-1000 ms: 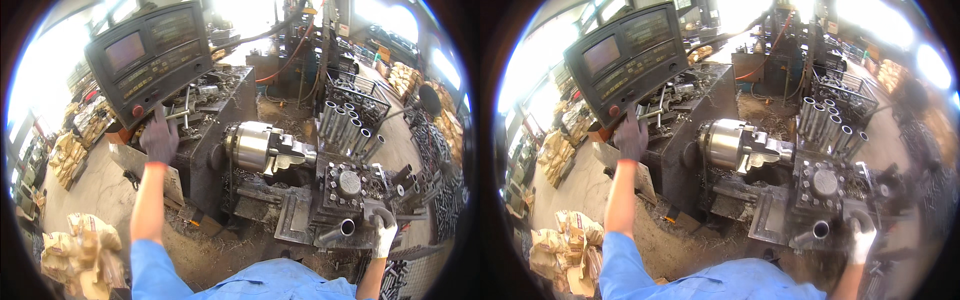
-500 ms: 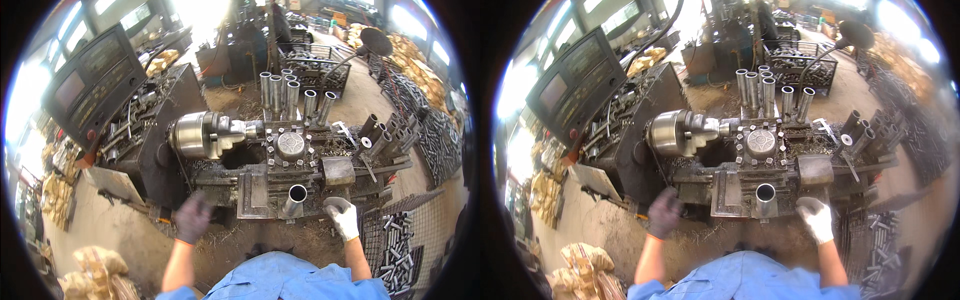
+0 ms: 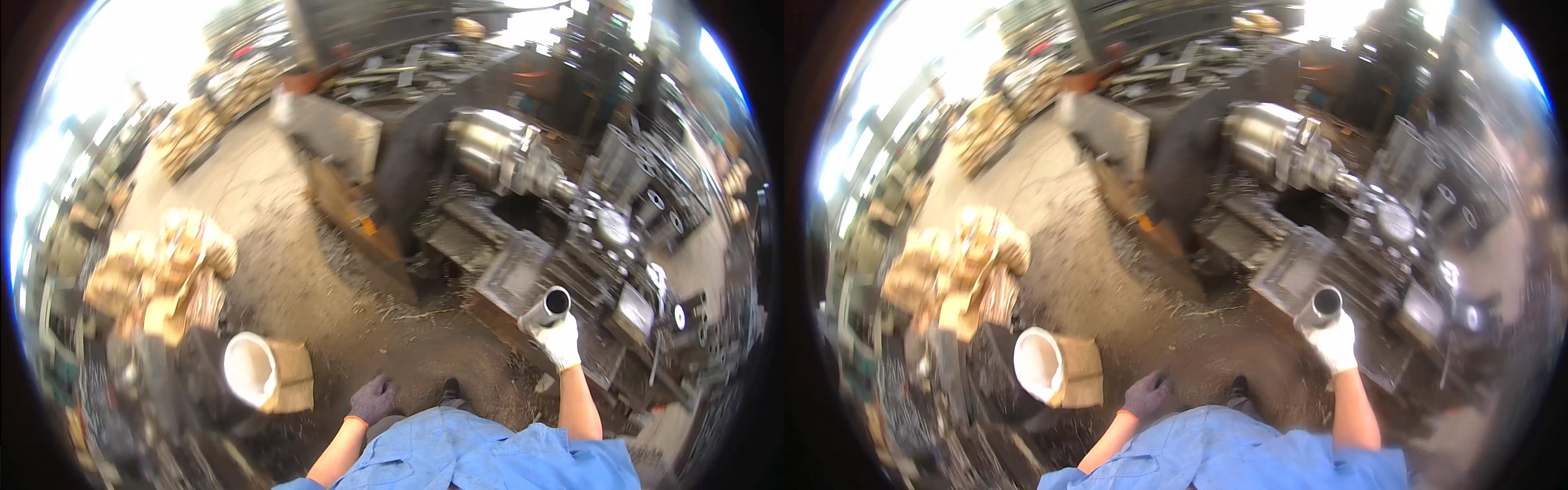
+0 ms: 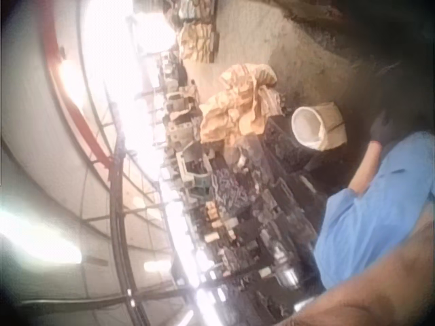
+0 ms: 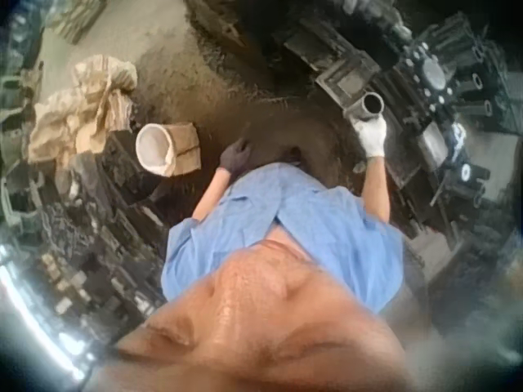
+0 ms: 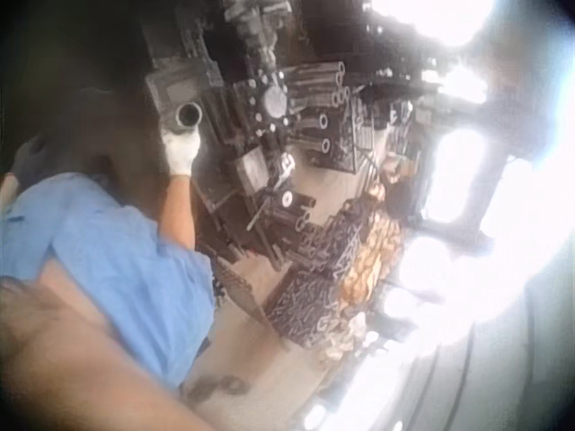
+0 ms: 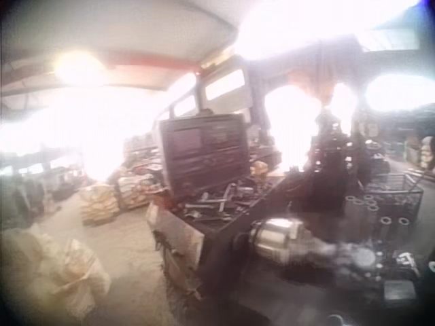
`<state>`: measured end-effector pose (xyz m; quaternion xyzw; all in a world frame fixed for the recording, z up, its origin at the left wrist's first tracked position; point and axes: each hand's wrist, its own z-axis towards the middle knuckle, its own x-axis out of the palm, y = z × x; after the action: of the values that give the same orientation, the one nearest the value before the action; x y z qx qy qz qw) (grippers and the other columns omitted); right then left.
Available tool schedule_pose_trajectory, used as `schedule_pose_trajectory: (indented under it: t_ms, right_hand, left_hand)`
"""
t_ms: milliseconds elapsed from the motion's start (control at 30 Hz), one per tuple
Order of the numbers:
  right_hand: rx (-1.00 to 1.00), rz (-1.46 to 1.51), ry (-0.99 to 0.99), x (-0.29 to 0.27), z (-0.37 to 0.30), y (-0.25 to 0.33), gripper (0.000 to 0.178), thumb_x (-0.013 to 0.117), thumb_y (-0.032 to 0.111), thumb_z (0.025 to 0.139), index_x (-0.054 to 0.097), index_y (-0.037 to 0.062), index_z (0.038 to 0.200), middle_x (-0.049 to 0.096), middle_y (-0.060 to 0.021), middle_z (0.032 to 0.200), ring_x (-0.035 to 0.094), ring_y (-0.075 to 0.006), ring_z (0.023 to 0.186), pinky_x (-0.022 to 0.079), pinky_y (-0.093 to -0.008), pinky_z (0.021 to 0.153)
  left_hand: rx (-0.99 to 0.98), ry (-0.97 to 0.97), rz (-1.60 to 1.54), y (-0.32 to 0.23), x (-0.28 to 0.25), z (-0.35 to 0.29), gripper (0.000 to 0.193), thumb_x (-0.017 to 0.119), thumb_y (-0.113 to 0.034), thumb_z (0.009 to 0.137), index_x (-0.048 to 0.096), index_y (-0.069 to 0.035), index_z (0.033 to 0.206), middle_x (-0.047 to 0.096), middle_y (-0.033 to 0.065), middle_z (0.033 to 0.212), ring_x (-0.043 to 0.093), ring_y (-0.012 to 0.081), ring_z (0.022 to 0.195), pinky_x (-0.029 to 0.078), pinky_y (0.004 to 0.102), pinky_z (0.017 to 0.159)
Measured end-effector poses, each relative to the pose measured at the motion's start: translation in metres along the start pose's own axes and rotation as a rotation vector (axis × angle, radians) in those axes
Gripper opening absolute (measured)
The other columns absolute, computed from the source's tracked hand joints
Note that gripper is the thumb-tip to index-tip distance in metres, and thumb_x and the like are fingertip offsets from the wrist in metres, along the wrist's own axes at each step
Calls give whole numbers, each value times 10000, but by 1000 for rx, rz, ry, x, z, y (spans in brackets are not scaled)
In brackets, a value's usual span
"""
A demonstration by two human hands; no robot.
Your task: The person repeatedly picks hollow metal cylinders from a wire basket, places them into a lathe chuck, and removes them after a brief cycle. The person then returns the cylinders to the basket and repeats the process.
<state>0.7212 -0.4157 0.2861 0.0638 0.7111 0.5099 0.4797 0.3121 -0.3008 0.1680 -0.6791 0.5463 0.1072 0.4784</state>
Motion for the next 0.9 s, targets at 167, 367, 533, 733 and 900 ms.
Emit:
schedule_pose_trajectory:
  t_ms: [167, 367, 533, 733, 900]
  right_hand:
    - [-306, 185, 471, 114, -54, 71, 244, 839, 220, 856, 726, 75, 1017, 761, -59, 945, 720, -156, 845, 589, -343, 783]
    - [-748, -214, 995, 250, -178, 170, 324, 791, 351, 879, 725, 113, 1089, 768, -121, 1038, 743, -303, 965, 590, -400, 867]
    - [-1018, -288, 1394, 327, -296, 235, 494, 855, 345, 814, 713, 99, 1219, 758, -131, 1127, 728, -311, 1047, 581, -408, 923]
    - [-1400, -229, 1792, 395, -422, 296, 482, 836, 363, 828, 699, 97, 1206, 751, -143, 1110, 728, -318, 1000, 584, -415, 893]
    - [-1570, -61, 1977, 449, -531, 336, 367, 858, 251, 828, 712, 86, 1122, 758, -83, 1046, 721, -208, 941, 582, -358, 878]
  left_hand:
    - [-202, -185, -158, 86, 0, -90, 559, 579, -515, 981, 661, -179, 1421, 732, 149, 1329, 676, 350, 1263, 504, 444, 1073]
    - [-576, -378, -408, 209, 23, -225, 578, 587, -531, 973, 653, -177, 1425, 715, 156, 1366, 658, 369, 1295, 499, 462, 1096]
    - [-913, -645, -684, 282, 62, -329, 600, 606, -565, 965, 656, -175, 1418, 714, 155, 1369, 652, 365, 1306, 489, 467, 1105]
    - [-1295, -1270, -1008, 293, 176, -415, 590, 616, -591, 962, 674, -153, 1353, 737, 168, 1299, 677, 368, 1247, 529, 458, 1032]
    - [-1833, -2370, -846, 249, 286, -428, 653, 530, -584, 1054, 592, -24, 1383, 701, 205, 1333, 668, 360, 1209, 542, 453, 1017]
